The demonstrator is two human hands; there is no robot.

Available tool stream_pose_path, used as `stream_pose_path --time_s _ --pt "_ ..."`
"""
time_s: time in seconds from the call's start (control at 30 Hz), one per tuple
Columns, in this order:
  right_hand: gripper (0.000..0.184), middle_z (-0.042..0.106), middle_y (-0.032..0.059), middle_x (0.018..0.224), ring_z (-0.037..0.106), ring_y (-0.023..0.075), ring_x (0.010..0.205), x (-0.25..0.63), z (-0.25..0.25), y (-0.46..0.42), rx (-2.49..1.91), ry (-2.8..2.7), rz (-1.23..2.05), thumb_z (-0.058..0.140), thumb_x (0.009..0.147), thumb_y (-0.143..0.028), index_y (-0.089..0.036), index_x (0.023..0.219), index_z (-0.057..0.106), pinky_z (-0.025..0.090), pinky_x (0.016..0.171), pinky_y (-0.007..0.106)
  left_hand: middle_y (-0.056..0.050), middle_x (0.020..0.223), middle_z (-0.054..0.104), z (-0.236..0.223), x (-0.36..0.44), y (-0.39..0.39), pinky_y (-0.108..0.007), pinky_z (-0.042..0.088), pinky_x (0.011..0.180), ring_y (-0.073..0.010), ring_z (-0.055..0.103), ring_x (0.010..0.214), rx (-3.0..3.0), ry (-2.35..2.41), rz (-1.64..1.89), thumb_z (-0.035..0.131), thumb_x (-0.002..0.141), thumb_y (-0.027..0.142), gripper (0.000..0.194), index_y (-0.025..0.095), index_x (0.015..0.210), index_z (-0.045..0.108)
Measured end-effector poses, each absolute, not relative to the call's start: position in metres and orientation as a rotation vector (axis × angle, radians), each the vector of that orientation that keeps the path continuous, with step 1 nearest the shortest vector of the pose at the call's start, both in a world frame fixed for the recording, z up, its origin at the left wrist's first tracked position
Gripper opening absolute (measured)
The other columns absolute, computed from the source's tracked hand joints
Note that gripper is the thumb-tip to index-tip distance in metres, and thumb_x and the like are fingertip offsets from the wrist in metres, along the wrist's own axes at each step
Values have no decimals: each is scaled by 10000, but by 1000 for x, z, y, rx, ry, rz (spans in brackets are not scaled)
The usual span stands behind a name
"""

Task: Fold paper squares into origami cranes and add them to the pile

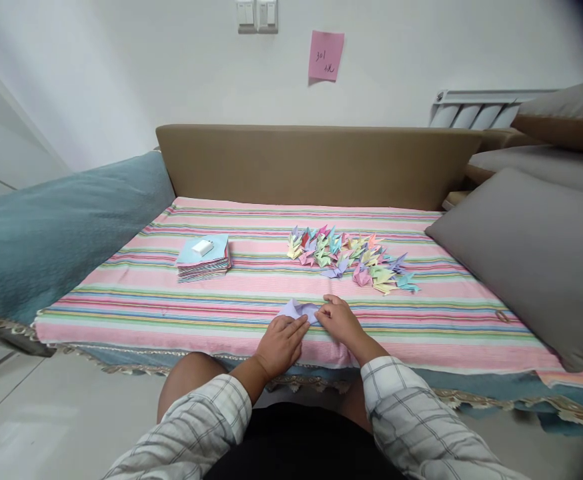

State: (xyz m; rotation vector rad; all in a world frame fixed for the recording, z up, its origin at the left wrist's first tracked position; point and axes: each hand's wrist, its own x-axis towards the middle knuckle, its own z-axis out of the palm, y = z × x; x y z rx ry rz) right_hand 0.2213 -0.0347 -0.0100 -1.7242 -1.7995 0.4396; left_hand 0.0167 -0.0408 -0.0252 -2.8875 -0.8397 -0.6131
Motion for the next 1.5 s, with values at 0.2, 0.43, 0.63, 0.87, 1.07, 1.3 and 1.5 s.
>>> stream_pose_path --time_s 0.2,0.43,0.63,0.87,1.07,1.3,1.5 --pt "210 545 138 1208 425 291 1218 214 -10 -35 -1769 -1735 526 602 764 -356 -192 710 721 319 1005 420 -63 1367 482 -25 18 -41 -462 368 936 -266 479 1049 -2874 -822 -603 458 840 205 487 193 1327 448" --pt "190 510 107 1280 379 270 1255 213 -10 -34 -1825 -1693 606 620 726 -352 -200 705 732 282 1031 377 -72 1369 477 -30 16 -40 -459 360 960 -266 475 1085 -2840 -813 -594 439 850 206 461 170 1308 469" --pt "166 498 99 1296 371 268 1261 213 -10 -35 -1809 -1678 612 628 710 -334 -209 683 734 287 1031 372 -77 1363 484 -30 16 -39 -463 376 944 -267 483 1073 -2865 -793 -605 429 851 201 468 161 1316 463" --pt "140 480 119 1308 394 278 1231 211 -12 -38 -1792 -1709 522 642 685 -303 -187 688 720 294 1029 374 -90 1309 534 -28 17 -39 -456 398 920 -248 501 1046 -2864 -800 -657 450 840 195 457 182 1295 487" --pt "93 505 112 1230 433 271 1167 211 -13 -42 -1768 -1695 453 662 646 -267 -183 618 636 334 990 371 -69 1313 534 -26 18 -40 -448 394 928 -247 494 1044 -2869 -821 -652 464 834 195 447 184 1279 502" --pt "90 544 57 990 481 225 1008 214 -16 -41 -1723 -1675 414 626 616 -214 -202 642 541 379 888 342 -61 1309 539 -26 18 -40 -443 395 919 -250 493 1028 -2859 -820 -662 465 835 191 425 176 1256 525" --pt "117 528 25 843 487 193 854 219 -21 -35 -1716 -1684 418 561 589 -137 -206 651 491 389 805 321 -65 1324 527 -28 17 -40 -452 390 927 -255 492 1043 -2864 -812 -660 472 833 195 437 176 1267 515"
